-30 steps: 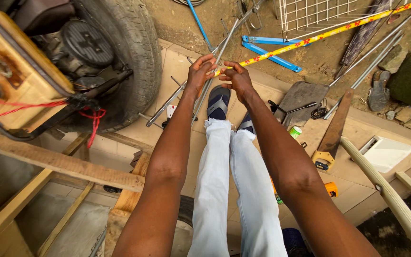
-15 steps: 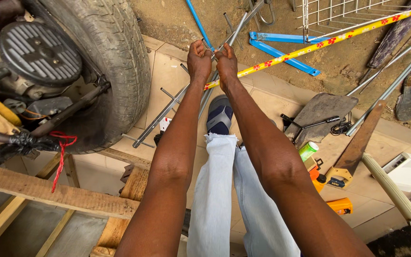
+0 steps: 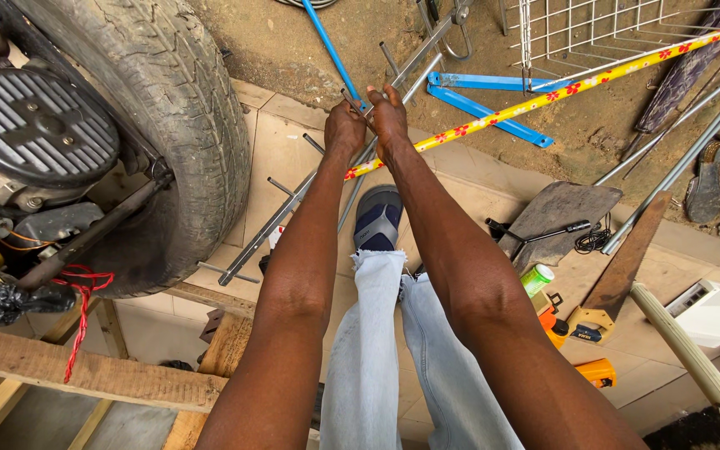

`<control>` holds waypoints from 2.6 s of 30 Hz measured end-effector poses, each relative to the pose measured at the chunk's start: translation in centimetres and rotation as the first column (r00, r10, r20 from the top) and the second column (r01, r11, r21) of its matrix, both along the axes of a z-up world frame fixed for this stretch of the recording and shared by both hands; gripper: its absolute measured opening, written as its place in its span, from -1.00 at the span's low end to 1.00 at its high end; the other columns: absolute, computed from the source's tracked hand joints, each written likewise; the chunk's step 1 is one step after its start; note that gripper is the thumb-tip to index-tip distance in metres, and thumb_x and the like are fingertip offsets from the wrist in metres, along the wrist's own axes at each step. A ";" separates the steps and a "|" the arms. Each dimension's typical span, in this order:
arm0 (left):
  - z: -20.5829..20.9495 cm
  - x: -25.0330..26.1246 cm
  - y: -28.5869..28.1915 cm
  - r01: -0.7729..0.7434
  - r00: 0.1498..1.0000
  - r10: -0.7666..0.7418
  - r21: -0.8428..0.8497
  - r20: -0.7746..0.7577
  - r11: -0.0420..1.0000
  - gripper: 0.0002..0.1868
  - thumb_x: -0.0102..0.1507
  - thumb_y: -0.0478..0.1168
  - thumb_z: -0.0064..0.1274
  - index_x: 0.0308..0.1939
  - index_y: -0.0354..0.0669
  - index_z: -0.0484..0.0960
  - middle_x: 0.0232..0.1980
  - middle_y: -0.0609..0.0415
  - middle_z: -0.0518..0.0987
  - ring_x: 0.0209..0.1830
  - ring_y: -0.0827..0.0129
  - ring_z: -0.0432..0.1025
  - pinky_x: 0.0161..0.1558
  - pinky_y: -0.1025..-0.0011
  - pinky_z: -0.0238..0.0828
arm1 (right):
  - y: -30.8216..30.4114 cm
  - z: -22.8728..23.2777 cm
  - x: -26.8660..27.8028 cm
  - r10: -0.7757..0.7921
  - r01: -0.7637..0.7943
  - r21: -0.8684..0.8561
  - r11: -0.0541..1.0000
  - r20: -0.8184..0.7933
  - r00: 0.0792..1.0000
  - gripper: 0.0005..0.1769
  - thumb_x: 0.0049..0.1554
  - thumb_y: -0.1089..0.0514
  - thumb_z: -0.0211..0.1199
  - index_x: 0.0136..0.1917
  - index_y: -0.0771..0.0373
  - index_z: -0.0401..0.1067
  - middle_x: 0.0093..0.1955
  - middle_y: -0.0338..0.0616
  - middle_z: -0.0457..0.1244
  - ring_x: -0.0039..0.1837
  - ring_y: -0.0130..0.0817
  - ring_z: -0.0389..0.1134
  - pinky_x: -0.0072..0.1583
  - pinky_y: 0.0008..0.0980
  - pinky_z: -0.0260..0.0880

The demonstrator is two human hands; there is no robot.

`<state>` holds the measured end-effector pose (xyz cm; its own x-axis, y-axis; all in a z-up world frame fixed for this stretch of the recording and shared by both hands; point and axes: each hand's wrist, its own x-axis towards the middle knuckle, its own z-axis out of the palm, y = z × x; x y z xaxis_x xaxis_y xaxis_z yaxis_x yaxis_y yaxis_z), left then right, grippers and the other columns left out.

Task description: The person cleans metal rods and a PVC pipe with a cloth and assembles them into an antenna structure.

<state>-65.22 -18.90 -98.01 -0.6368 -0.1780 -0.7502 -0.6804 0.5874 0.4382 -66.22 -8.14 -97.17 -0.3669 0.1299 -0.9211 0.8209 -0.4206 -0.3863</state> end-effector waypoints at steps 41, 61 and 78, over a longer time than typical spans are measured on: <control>55.7 -2.1 6.9 -0.280 0.698 0.573 0.573 -0.429 0.771 -0.71 0.29 -0.37 0.18 0.09 -0.29 0.58 -0.03 0.01 0.65 -0.04 0.42 0.54 0.01 0.46 0.49 | 6.7 54.9 -4.0 0.029 -0.013 0.030 0.999 -0.608 0.793 -0.56 0.21 0.16 0.26 0.31 0.38 0.31 0.22 -0.03 0.31 0.23 -0.29 0.38 0.28 -0.27 0.42; 85.2 -2.2 12.9 0.094 0.746 0.453 0.750 -0.488 0.654 -0.77 0.30 -0.39 0.13 0.04 -0.34 0.60 -0.07 0.06 0.65 -0.08 0.47 0.52 -0.01 0.49 0.48 | 13.7 85.8 -1.9 -0.082 0.266 0.129 0.955 -0.749 0.658 -0.52 0.17 0.20 0.30 0.32 0.41 0.37 0.14 -0.09 0.36 0.12 -0.40 0.43 0.18 -0.33 0.52; 96.1 -1.6 17.0 0.459 0.708 0.225 0.678 -0.670 0.574 -0.82 0.29 -0.40 0.18 -0.02 -0.28 0.66 -0.13 0.11 0.65 -0.14 0.54 0.51 -0.05 0.52 0.50 | 18.9 101.0 4.0 -0.137 0.508 0.142 0.850 -0.871 0.472 -0.77 0.25 0.18 0.26 0.13 0.33 0.44 0.07 -0.14 0.35 0.09 -0.37 0.44 0.14 -0.27 0.58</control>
<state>-66.85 -1.94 -1.89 -0.9351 0.3456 0.0786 0.0234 -0.1609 0.9867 -62.21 10.77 3.84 -0.7711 0.6295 -0.0959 -0.1042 -0.2734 -0.9562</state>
